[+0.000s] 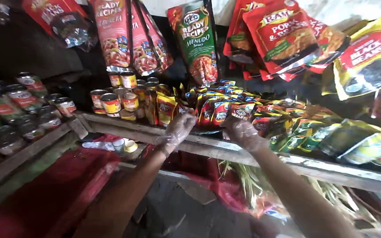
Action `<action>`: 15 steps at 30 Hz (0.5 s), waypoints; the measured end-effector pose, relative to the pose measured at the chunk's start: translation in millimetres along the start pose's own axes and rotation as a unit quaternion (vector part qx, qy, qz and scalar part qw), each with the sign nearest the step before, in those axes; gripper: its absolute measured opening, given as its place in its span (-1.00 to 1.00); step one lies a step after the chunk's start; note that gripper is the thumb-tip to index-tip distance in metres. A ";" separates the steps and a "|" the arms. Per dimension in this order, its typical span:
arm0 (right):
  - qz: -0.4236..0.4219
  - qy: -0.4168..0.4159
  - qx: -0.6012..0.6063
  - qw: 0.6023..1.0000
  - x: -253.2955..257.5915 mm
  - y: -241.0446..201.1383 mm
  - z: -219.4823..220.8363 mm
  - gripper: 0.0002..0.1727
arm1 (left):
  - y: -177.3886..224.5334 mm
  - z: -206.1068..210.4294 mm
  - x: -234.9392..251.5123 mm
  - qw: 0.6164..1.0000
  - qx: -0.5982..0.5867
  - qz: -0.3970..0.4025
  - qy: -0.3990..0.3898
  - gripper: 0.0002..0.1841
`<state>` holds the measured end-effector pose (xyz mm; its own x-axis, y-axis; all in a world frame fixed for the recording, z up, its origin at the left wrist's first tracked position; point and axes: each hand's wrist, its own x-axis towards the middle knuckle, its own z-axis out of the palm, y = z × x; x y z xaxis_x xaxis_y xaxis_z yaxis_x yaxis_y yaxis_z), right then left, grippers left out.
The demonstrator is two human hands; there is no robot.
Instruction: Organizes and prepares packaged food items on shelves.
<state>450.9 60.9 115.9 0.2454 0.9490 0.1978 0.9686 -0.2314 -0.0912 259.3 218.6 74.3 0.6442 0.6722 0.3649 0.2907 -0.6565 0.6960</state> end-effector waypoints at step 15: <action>-0.370 0.303 0.011 0.878 -13.4 -22.4 -41.8 -0.80 | 36.0 -58.2 -56.3 0.972 -0.184 0.142 0.018 -0.65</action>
<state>427.6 44.5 156.1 -0.4673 0.5482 0.6936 0.8728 0.4113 0.2630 192.3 177.0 114.8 0.6342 0.4983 0.5911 -0.1720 -0.6545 0.7363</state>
